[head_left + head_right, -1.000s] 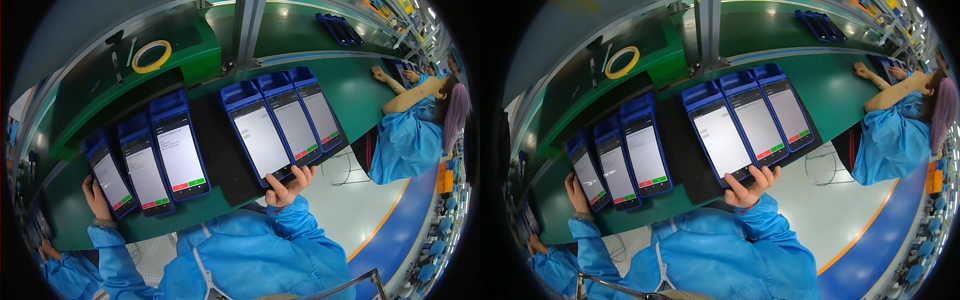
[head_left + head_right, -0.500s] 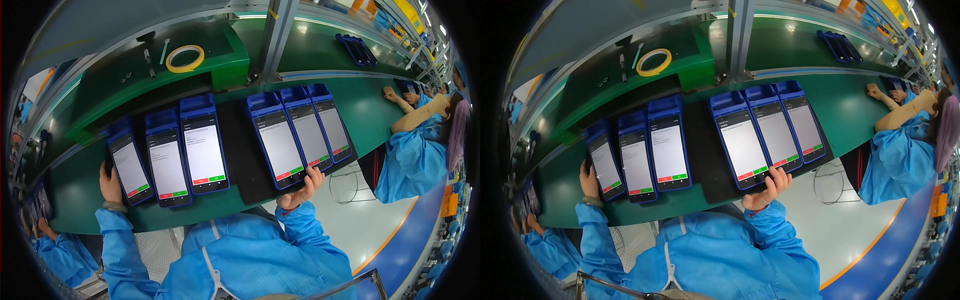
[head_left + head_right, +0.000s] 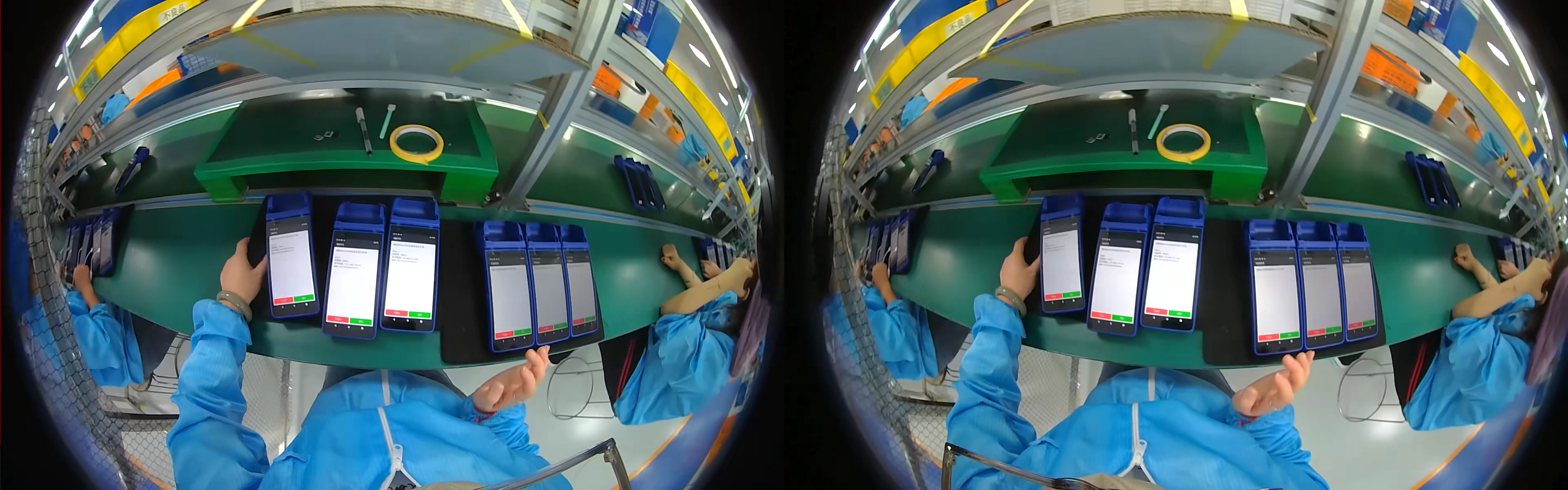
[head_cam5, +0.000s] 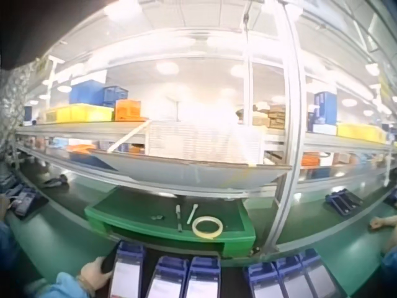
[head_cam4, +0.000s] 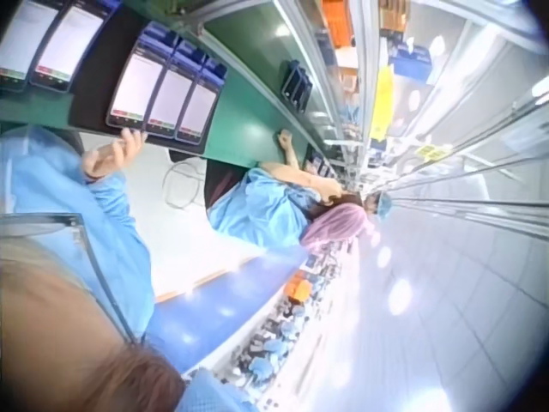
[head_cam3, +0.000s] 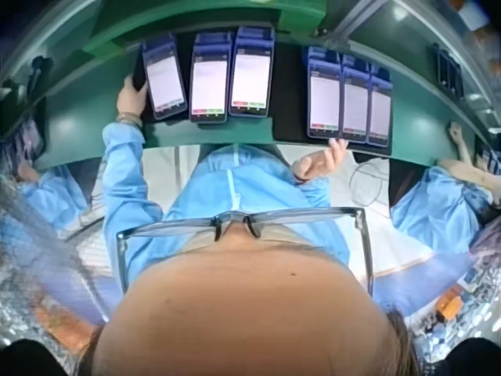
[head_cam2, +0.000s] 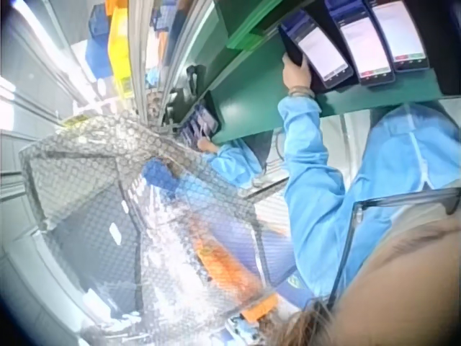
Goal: The person tests handheld terminal devices by tapping options on their touchscreens, then slides the tray of devices down the assembly conveyor line.
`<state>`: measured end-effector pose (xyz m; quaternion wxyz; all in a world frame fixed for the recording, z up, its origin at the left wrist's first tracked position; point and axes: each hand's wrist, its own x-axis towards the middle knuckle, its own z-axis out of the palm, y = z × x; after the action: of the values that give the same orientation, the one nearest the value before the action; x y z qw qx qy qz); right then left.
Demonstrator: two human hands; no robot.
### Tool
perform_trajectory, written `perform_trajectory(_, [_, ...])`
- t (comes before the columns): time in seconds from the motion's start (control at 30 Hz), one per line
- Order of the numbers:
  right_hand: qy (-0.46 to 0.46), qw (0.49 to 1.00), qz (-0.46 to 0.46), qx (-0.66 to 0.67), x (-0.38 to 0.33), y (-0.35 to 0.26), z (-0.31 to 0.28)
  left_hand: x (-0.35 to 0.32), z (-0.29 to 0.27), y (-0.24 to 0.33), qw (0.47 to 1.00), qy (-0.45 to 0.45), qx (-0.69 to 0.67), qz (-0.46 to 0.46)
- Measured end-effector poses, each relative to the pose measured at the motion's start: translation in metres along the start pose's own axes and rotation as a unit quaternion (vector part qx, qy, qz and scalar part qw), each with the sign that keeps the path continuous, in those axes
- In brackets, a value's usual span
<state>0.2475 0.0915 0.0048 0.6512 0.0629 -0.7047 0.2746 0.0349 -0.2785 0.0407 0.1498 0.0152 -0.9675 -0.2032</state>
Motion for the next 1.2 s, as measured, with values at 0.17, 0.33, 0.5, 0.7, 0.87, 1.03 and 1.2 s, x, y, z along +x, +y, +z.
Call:
perform_trajectory(0.17, [-0.060, 0.992, 0.002, 0.108, 0.005, -0.013, 0.013, -0.004, -0.002, -0.011, 0.999, -0.024, -0.023, 0.034])
perform_trajectory(0.33, [-0.175, 0.960, 0.108, 0.189, 0.008, -0.020, 0.025, 0.022, -0.005, -0.016, 0.995, -0.080, -0.050, 0.044])
perform_trajectory(0.5, [-0.179, 0.957, 0.090, 0.210, 0.009, -0.028, 0.033, 0.015, -0.005, -0.012, 0.997, -0.062, 0.001, 0.053])
perform_trajectory(0.7, [-0.267, 0.945, 0.096, 0.161, 0.023, -0.039, 0.048, -0.013, -0.004, -0.004, 0.997, -0.034, 0.010, 0.063])
perform_trajectory(0.87, [-0.384, 0.897, 0.208, 0.068, 0.041, -0.035, 0.055, -0.009, -0.017, 0.015, 0.975, 0.047, 0.169, 0.134])
perform_trajectory(1.03, [-0.407, 0.800, 0.379, 0.226, 0.044, -0.024, 0.072, -0.010, -0.005, 0.011, 0.947, -0.031, -0.318, 0.021])
perform_trajectory(1.2, [-0.554, 0.789, 0.249, 0.095, 0.052, -0.032, 0.074, -0.010, 0.006, 0.049, 0.814, -0.089, -0.562, -0.116])
